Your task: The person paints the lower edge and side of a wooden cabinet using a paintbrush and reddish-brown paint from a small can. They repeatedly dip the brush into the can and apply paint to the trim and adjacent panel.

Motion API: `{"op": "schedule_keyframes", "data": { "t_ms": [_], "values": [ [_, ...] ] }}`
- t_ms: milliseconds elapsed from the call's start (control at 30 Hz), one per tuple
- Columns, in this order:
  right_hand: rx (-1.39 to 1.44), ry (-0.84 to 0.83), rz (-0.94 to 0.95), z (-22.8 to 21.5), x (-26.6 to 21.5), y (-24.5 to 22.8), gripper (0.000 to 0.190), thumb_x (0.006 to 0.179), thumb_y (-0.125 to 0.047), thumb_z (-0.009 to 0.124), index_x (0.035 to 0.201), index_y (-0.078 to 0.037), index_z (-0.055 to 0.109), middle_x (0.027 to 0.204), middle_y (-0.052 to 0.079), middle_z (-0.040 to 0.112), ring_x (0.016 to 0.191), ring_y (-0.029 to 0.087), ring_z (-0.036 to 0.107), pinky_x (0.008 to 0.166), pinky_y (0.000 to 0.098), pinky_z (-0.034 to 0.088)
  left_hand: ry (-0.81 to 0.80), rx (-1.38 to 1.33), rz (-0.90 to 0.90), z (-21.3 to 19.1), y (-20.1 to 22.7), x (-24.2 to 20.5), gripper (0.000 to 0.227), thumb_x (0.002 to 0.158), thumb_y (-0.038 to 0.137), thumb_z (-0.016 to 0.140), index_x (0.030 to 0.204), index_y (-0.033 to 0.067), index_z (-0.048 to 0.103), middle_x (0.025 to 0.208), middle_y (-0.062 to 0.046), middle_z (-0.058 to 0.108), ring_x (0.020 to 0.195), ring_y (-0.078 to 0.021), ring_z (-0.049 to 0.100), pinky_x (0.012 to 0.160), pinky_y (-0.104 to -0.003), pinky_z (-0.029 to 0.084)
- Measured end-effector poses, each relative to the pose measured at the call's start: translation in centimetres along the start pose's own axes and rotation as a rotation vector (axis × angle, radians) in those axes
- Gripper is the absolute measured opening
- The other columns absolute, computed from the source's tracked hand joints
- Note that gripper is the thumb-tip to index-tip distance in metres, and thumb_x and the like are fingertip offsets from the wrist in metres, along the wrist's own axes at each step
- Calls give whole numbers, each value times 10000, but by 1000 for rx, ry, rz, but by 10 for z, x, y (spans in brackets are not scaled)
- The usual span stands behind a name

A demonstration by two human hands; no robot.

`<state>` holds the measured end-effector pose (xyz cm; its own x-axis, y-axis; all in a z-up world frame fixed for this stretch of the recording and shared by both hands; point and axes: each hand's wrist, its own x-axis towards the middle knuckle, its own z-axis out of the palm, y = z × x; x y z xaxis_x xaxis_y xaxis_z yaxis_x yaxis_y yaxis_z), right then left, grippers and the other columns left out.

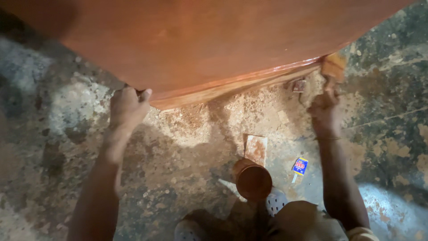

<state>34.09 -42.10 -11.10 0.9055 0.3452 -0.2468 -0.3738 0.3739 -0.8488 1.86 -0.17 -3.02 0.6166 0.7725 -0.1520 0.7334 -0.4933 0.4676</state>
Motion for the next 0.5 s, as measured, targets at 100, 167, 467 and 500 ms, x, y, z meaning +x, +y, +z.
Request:
{"op": "schedule_keyframes", "data": {
  "t_ms": [100, 167, 467, 500],
  "values": [
    [174, -218, 98, 33, -19, 46, 287, 1197, -371, 436, 1059, -129, 366, 731, -39, 406, 577, 107, 394, 458, 266, 339, 72, 21, 98, 0, -5, -1, 271, 972, 292, 668, 1069, 49, 736, 1013, -221, 739, 954, -394, 690, 846, -475, 530],
    [-427, -214, 64, 53, -59, 80, 347, 1031, -228, 472, 1360, -185, 370, 719, -43, 438, 568, 81, 410, 450, 247, 339, -6, 36, 122, -4, -8, 3, 288, 992, 295, 620, 1068, 41, 733, 1013, -216, 740, 946, -391, 699, 845, -485, 538],
    [-612, -908, 480, 161, -135, 114, 451, 1085, -284, 376, 1520, -168, 359, 702, -27, 516, 464, 64, 399, 362, 226, 373, -334, 14, -80, -18, 7, 3, 415, 1059, 443, 478, 1128, 104, 707, 974, -106, 758, 876, -302, 741, 883, -481, 581],
    [-670, -980, 593, 168, -140, 112, 485, 1087, -312, 329, 1557, -207, 382, 708, -32, 537, 459, 55, 394, 362, 213, 367, -346, 83, -83, -18, 7, 1, 439, 1070, 450, 492, 1096, 93, 746, 964, -134, 774, 895, -291, 738, 926, -474, 570]
  ]
}}
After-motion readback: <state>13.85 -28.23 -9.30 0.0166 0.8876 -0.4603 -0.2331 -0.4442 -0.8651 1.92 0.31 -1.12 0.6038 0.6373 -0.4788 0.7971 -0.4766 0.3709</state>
